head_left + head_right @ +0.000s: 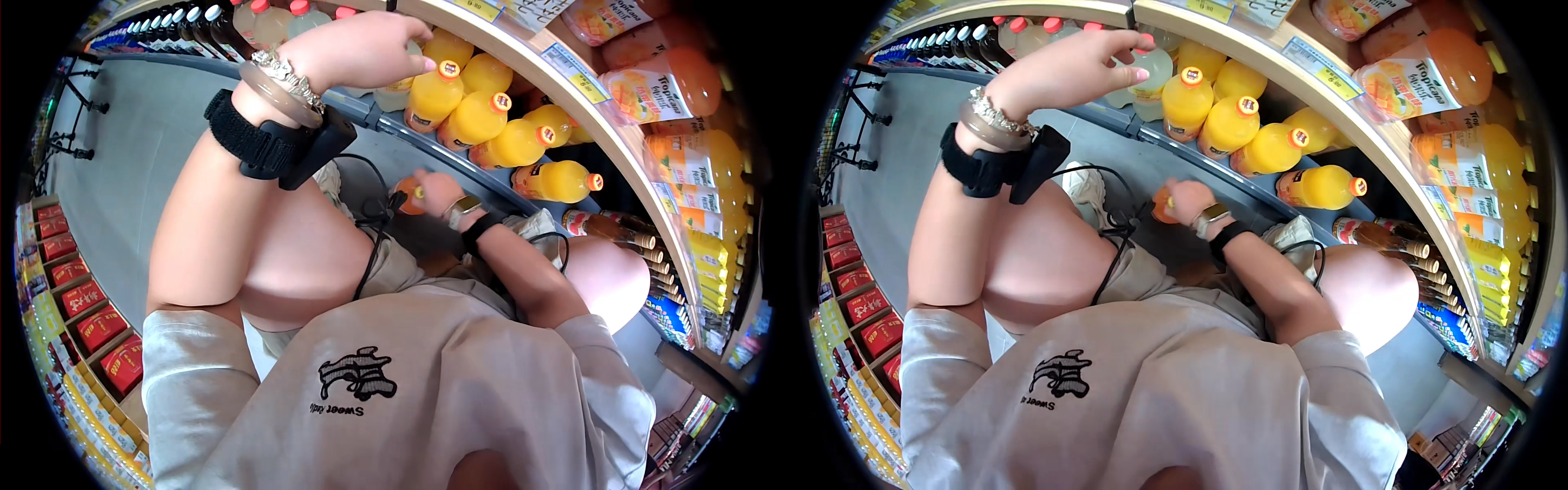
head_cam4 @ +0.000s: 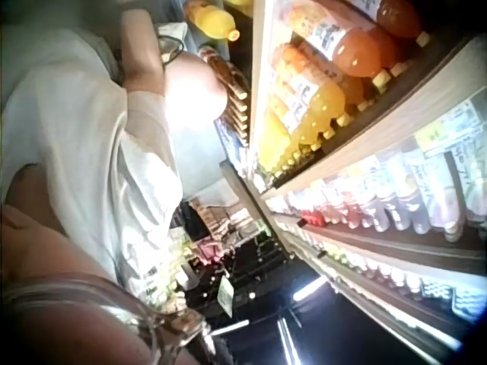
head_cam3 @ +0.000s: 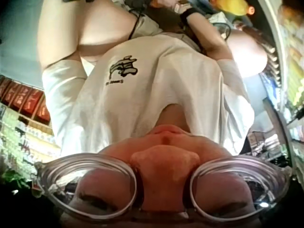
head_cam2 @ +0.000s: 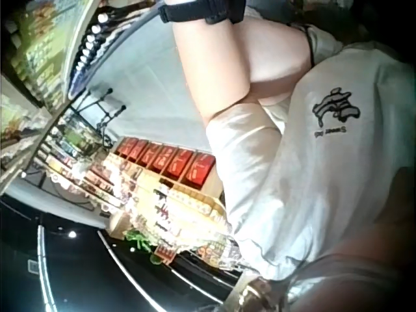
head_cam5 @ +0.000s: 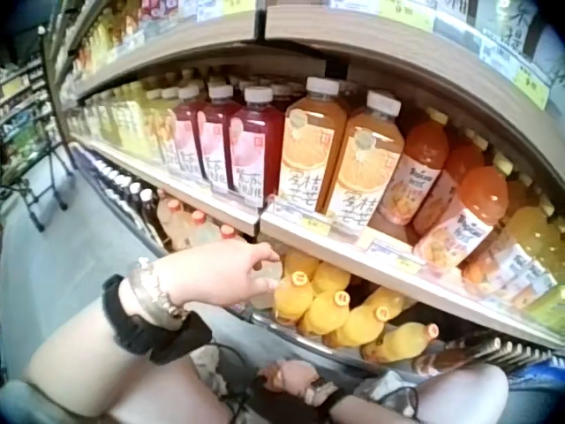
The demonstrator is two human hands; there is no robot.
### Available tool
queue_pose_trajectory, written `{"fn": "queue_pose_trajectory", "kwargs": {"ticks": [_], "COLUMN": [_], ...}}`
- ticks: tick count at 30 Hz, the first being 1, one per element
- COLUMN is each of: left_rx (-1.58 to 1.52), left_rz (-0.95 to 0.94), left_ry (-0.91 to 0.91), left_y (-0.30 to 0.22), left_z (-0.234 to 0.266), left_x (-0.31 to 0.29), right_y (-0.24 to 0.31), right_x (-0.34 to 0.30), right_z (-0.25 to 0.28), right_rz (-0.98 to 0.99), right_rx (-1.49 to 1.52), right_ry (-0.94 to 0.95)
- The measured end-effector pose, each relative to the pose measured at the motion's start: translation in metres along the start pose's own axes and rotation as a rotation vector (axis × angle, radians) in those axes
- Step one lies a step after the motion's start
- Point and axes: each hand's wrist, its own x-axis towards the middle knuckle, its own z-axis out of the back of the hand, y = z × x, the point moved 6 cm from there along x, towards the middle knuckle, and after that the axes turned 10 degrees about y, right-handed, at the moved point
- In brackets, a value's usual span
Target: The person takes orange beverage bottles from a lower shelf and places them onto an upper shelf.
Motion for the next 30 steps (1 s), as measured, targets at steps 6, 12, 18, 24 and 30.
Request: {"fn": "queue_pose_trajectory", "kwargs": {"ticks": [6, 12, 18, 24, 30], "left_rx": [0.006, -0.017, -0.993, -1.084, -1.307], "left_rz": [-0.043, -0.373, -0.651, -0.661, -0.575], "left_ry": [0.273, 0.299, -0.272, -0.310, -0.095], "left_y": [0.003, -0.050, -0.114, -0.145, -0.141], "left_z": [-0.018, -0.043, -0.042, -0.041, -0.050], "left_x": [-0.004, -0.003, -0.004, -0.015, -0.025], "right_y": [0.003, 0.053, 0.090, 0.096, 0.070], "right_x": [-0.042, -0.148, -0.216, -0.231, -0.231], "right_z": [0.133, 0.273, 0.333, 0.344, 0.332], "right_rz": [0.181, 0.281, 0.486, 0.548, 0.600], "right_rx": [0.079, 0.241, 0.469, 0.571, 0.798], "right_ry": [-0.182, -0.437, -0.793, -0.863, -0.781]}}
